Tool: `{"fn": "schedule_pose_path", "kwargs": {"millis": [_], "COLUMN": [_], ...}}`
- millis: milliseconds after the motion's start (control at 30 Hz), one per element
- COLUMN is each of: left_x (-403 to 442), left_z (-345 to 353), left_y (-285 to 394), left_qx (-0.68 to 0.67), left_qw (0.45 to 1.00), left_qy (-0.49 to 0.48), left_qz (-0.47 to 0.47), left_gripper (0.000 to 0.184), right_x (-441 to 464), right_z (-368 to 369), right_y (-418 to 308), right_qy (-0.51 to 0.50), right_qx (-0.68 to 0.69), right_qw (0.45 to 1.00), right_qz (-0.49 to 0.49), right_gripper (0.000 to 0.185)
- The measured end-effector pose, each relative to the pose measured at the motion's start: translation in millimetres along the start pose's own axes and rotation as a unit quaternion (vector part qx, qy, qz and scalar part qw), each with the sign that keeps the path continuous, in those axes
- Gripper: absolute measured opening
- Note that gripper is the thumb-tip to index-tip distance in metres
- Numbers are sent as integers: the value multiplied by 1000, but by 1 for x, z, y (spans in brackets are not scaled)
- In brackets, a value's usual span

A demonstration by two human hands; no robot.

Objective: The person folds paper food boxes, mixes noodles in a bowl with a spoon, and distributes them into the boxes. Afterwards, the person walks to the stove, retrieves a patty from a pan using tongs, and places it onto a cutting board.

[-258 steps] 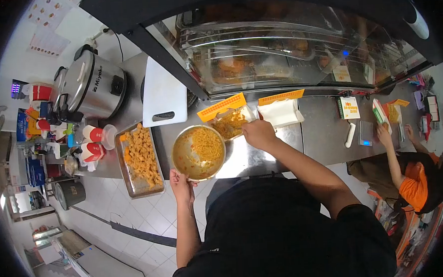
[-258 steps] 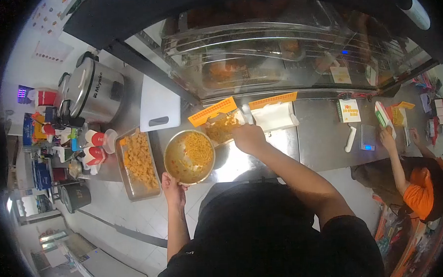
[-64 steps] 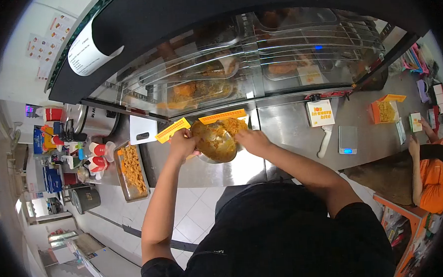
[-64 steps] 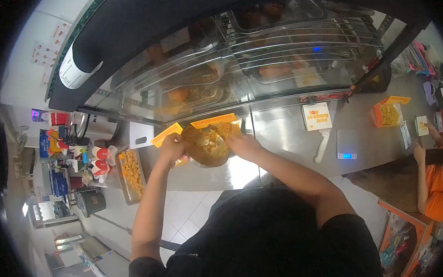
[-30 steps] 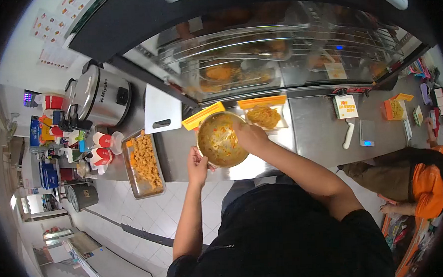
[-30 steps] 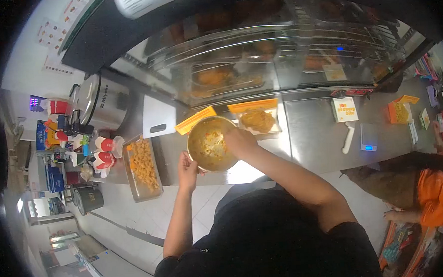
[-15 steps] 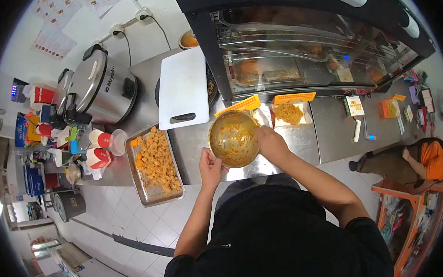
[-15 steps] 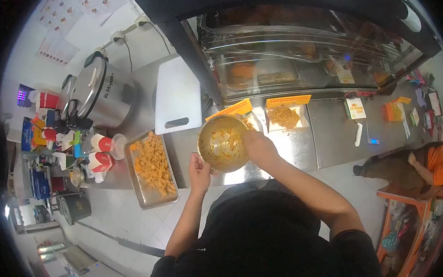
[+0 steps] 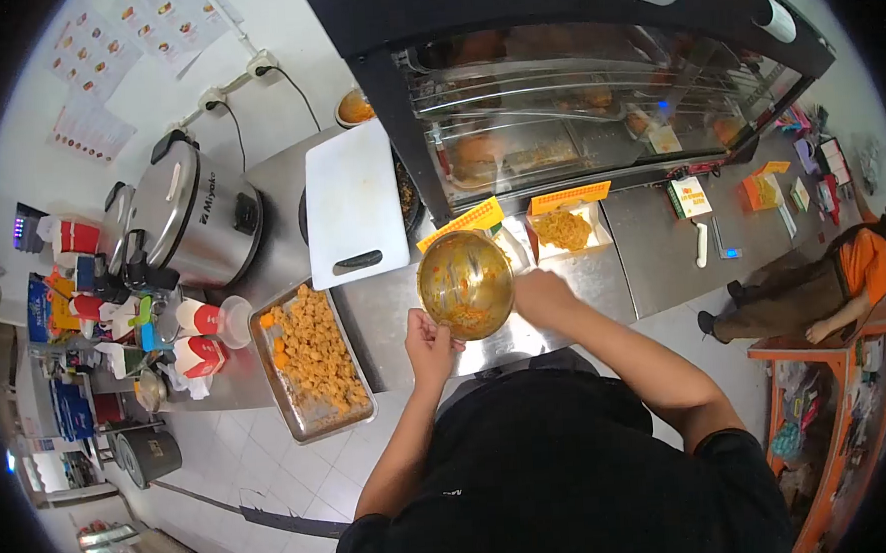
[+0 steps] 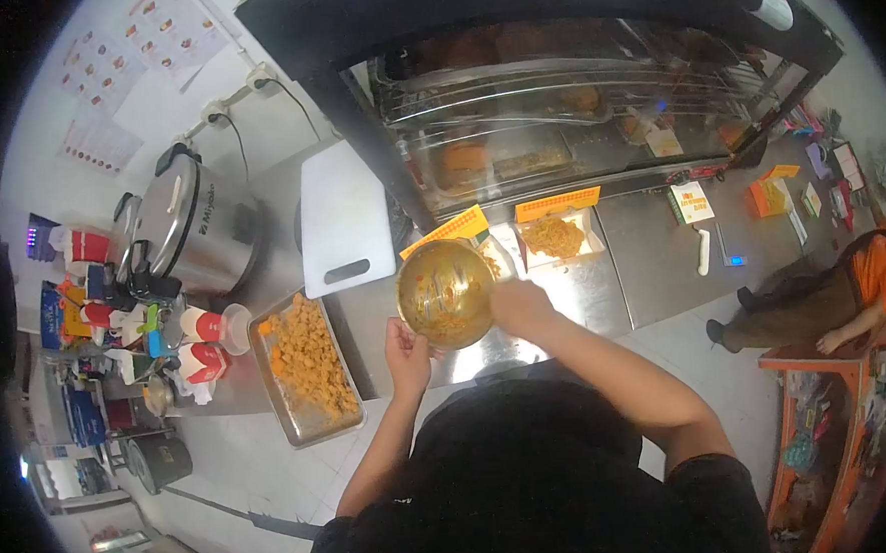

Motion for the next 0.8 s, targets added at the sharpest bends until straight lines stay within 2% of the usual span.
{"fn": "schedule_pose_path", "kwargs": {"millis": [67,133,167,233,333,433,467,567,600,700,733,800], "left_x": [-3,2,6,16,24,22,21,19,18,12,10,11], "left_z": [1,5,7,3,-12,-14,-14,-22,-25,-27,-24,-17], "left_y": [-4,5,11,21,26,23,22,19,18,15,15,16], "left_qx": [35,87,113,76,46,34,32,30,29,47,34,9], "left_qw": [999,994,989,993,993,992,992,994,995,995,995,996], "left_qy": [-21,-67,-87,-76,-76,-90,-94,-82,-72,-88,-88,-88], "left_qz": [-3,-18,-24,-53,-76,-78,-75,-59,-54,-25,-16,5], "left_gripper": [20,21,22,22,21,20,20,18,18,19,18,18], "right_x": [25,42,37,23,18,22,18,-6,-5,4,5,-9], "right_z": [-42,-57,-54,-47,-55,-47,-39,-30,-30,-22,-17,-8], "right_y": [-7,-25,-34,-49,-36,-32,-30,-20,-11,7,7,3], "right_qy": [6,42,54,74,-50,194,110,31,28,112,126,93], "right_qx": [0,-13,-29,-65,-131,-95,-119,-74,-54,-54,-46,-36], "right_qw": [998,999,994,953,958,962,972,948,950,987,989,984], "right_qz": [64,2,-95,-288,-251,-167,-171,-308,-305,-102,-63,-150], "right_gripper": [22,19,18,16,16,15,18,20,21,21,19,18]}}
Point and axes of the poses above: each hand's wrist, its own x-axis towards the middle knuckle, its own z-axis out of the palm, y = z × x, the point moved 1 cm from there along x, towards the middle knuckle, and after that the axes turned 7 degrees about x, right-handed, at the moved point
